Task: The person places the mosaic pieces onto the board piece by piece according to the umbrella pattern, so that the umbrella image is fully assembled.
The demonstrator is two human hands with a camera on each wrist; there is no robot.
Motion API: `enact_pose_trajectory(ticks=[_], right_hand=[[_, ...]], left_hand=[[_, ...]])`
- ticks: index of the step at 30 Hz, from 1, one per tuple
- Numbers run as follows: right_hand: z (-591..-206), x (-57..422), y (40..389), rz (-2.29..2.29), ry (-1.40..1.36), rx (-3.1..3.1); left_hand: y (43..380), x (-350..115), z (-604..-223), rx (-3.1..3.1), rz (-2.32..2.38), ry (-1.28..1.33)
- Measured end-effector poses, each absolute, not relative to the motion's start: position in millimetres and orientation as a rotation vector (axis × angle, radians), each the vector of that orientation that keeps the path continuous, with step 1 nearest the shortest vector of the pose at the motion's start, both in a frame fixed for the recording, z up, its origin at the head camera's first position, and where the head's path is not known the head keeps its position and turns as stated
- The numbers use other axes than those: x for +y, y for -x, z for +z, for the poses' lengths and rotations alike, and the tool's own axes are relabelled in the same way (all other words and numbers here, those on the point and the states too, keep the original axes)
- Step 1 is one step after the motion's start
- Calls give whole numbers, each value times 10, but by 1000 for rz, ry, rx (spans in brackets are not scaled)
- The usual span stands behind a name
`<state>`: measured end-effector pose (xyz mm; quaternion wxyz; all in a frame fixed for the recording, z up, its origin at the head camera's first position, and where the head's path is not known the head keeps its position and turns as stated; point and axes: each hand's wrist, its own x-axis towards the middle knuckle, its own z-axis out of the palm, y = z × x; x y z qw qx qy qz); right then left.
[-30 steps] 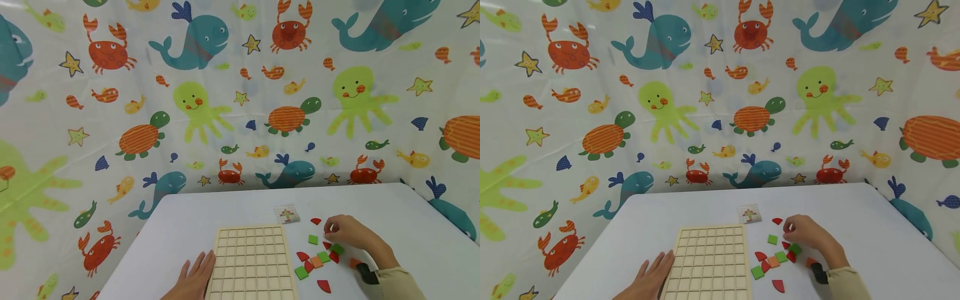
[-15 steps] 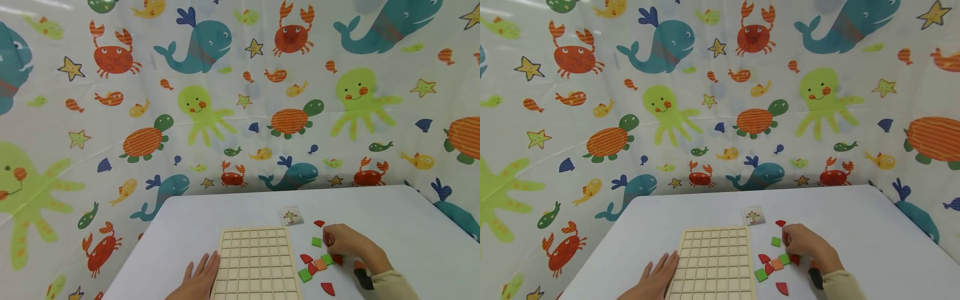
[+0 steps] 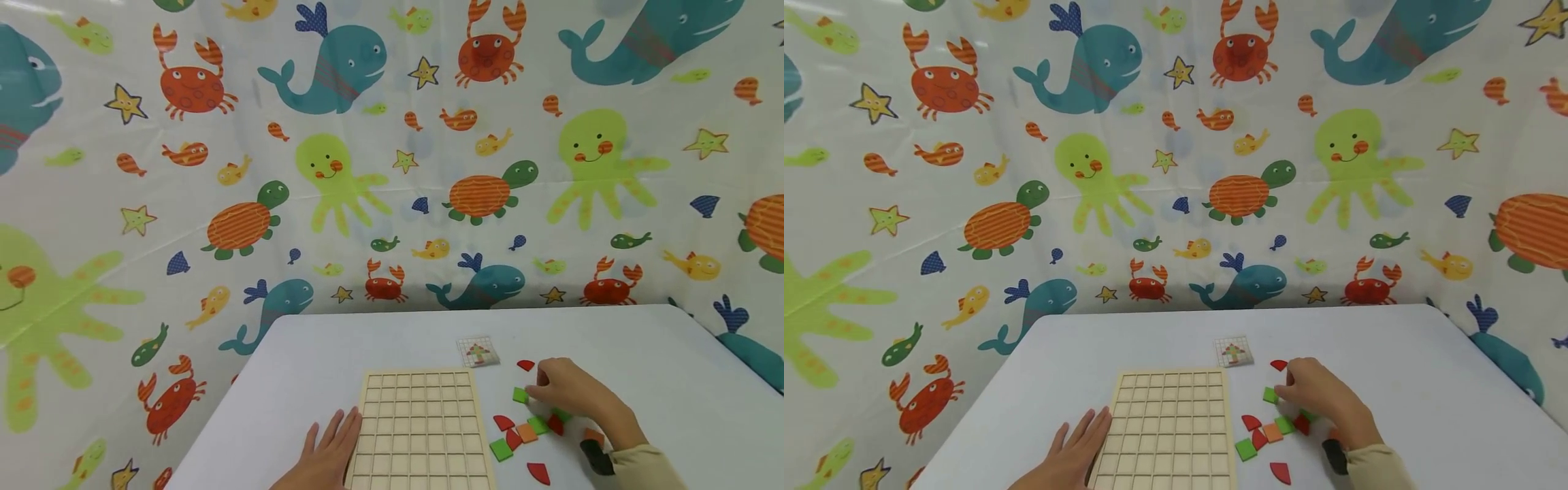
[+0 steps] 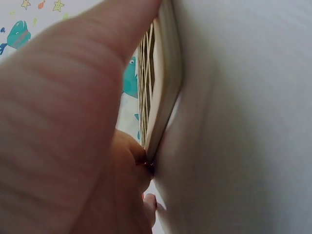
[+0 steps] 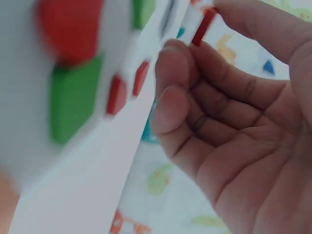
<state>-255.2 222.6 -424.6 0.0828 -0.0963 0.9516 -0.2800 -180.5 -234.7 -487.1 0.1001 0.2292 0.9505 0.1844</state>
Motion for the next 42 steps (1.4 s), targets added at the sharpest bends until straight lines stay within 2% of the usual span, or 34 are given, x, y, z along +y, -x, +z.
enact_pose_trajectory(ticks=[10,20,42], right_hand=[[-4098,1763,2657,-991,679,2915],[-4037,1724,2536,-735,333,2662],[-4260,1688,2563,-701,457,2732]], left_hand=[[1772,-2217,-4773,2819,509,-664],[1786,-2212,-4724,2776,533,-534],[1772,-2231,-4697,2747,624,-551]])
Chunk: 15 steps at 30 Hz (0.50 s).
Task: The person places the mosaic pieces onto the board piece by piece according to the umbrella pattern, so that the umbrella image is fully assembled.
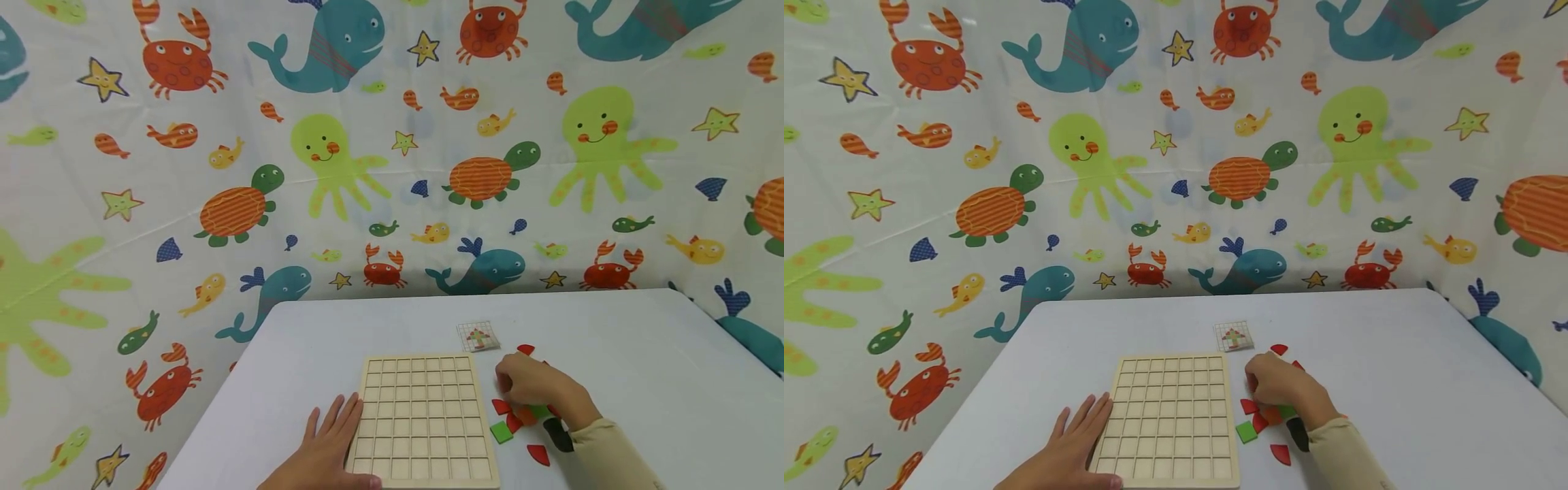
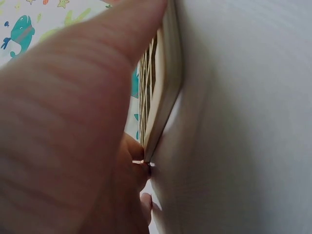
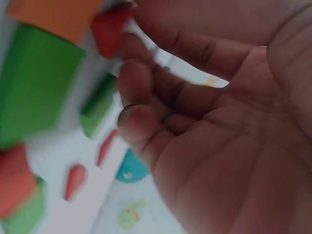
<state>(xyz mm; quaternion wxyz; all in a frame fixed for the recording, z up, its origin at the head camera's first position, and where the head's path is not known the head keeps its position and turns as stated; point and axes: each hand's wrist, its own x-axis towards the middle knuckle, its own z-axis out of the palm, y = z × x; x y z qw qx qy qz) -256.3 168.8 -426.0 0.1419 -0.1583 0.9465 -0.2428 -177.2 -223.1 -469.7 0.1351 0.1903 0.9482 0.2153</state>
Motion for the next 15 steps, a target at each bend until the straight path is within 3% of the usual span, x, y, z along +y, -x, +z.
enact_pose_trajectory(ticks=[7,15], right_hand=[[-4120,1722,2481,-692,369,2730],[-4308,1687,2440,-673,492,2847]], left_hand=[[1764,-2198,-4680,2734,608,-511],[1765,-2238,-4657,2708,633,-518]])
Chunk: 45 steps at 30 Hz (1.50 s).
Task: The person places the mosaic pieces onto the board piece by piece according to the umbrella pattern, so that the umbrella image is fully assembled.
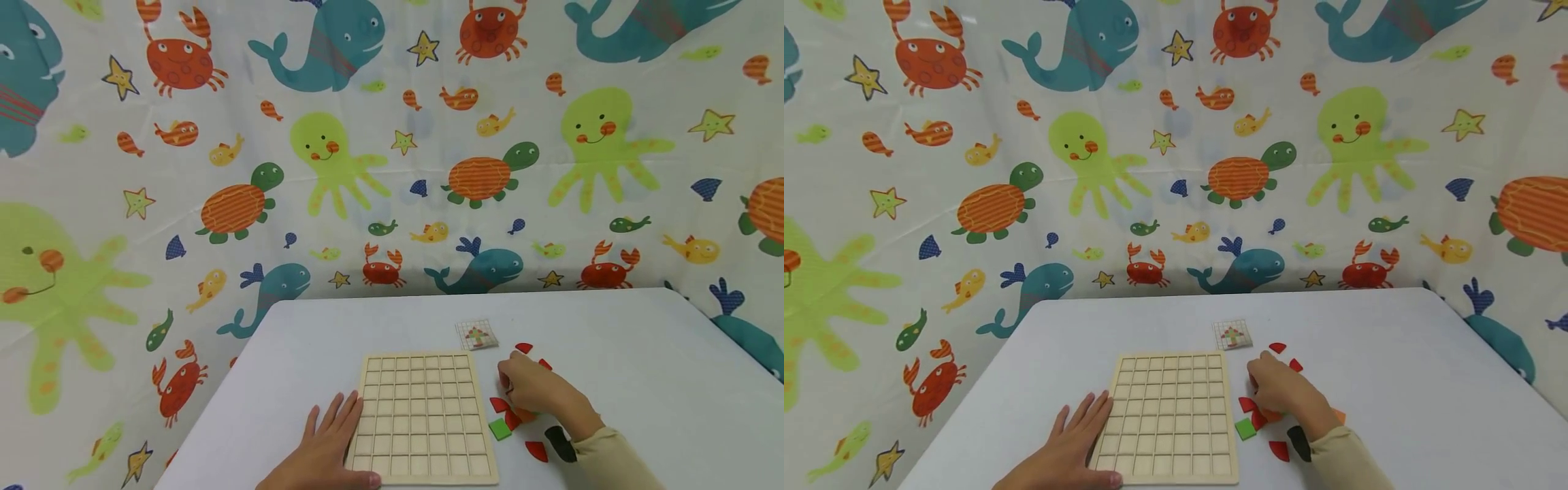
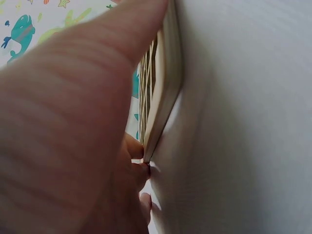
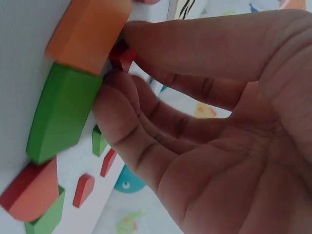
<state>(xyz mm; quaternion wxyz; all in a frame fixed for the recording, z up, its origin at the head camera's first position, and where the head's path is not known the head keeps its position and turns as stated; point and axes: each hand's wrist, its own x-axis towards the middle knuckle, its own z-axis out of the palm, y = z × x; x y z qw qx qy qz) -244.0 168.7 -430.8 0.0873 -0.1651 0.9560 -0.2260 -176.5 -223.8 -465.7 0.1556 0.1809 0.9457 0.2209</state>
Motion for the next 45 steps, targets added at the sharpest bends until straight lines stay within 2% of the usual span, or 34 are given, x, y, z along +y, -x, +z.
enact_pose_trajectory(ticks=[6,13,22,32,45], right_hand=[[-4313,1658,2442,-702,552,2848],[-4275,1639,2501,-831,467,2837],[-4260,1510,2610,-1034,807,2843],[-4262,1097,2844,-1429,851,2583],[-4442,687,3018,-1238,1018,2557]], left_hand=[[1743,-2242,-4649,2717,639,-485],[1726,-2245,-4631,2732,618,-491],[1728,-2238,-4636,2707,662,-510],[1724,-2202,-4654,2719,651,-473],[1702,-2186,-4645,2736,635,-500]])
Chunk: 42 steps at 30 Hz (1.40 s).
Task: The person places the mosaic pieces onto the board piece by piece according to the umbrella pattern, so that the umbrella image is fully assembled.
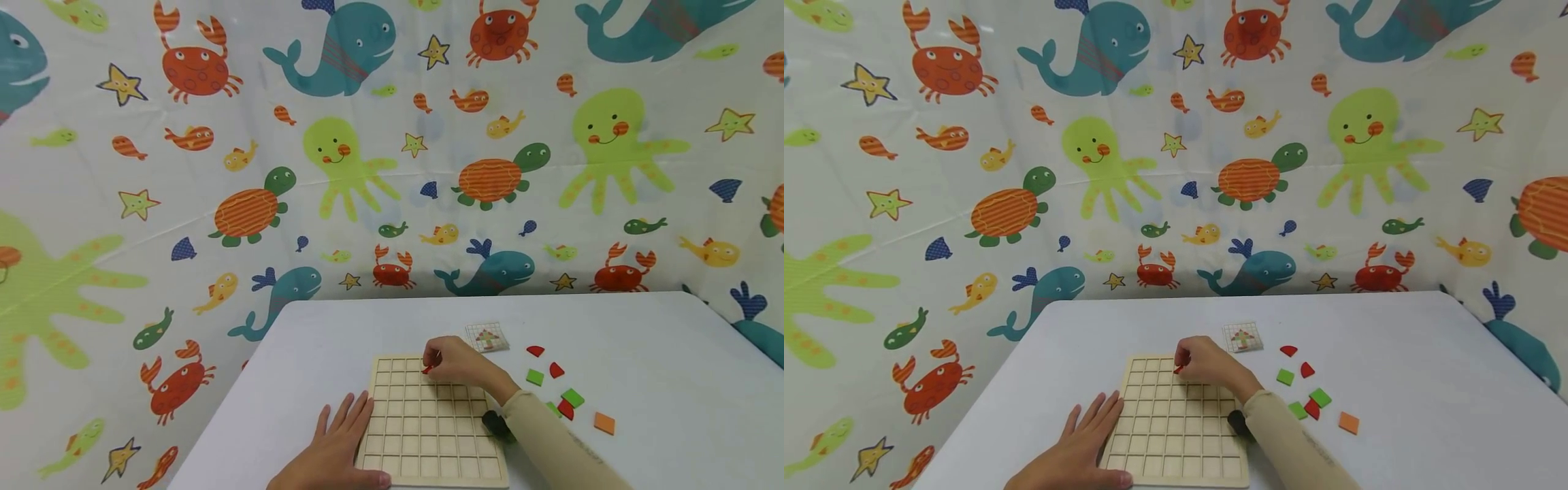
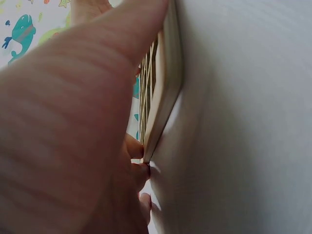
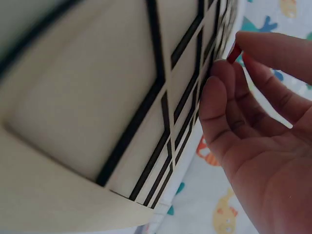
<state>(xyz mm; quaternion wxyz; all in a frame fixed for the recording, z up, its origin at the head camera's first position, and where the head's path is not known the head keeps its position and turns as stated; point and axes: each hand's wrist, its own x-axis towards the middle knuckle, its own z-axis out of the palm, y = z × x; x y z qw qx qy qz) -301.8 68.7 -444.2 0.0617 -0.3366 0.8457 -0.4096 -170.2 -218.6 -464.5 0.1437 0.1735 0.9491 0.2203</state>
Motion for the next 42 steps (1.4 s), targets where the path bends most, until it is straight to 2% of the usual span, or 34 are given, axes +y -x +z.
enact_pose_trajectory(ticks=[14,35,42], right_hand=[[-4397,596,3055,-1042,1149,2566],[-4377,662,3027,-1038,1096,2525],[-4307,818,2957,-1086,1014,2542]], left_hand=[[1729,-2180,-4632,2726,635,-482],[1687,-2160,-4642,2724,660,-496],[1692,-2171,-4649,2728,634,-497]])
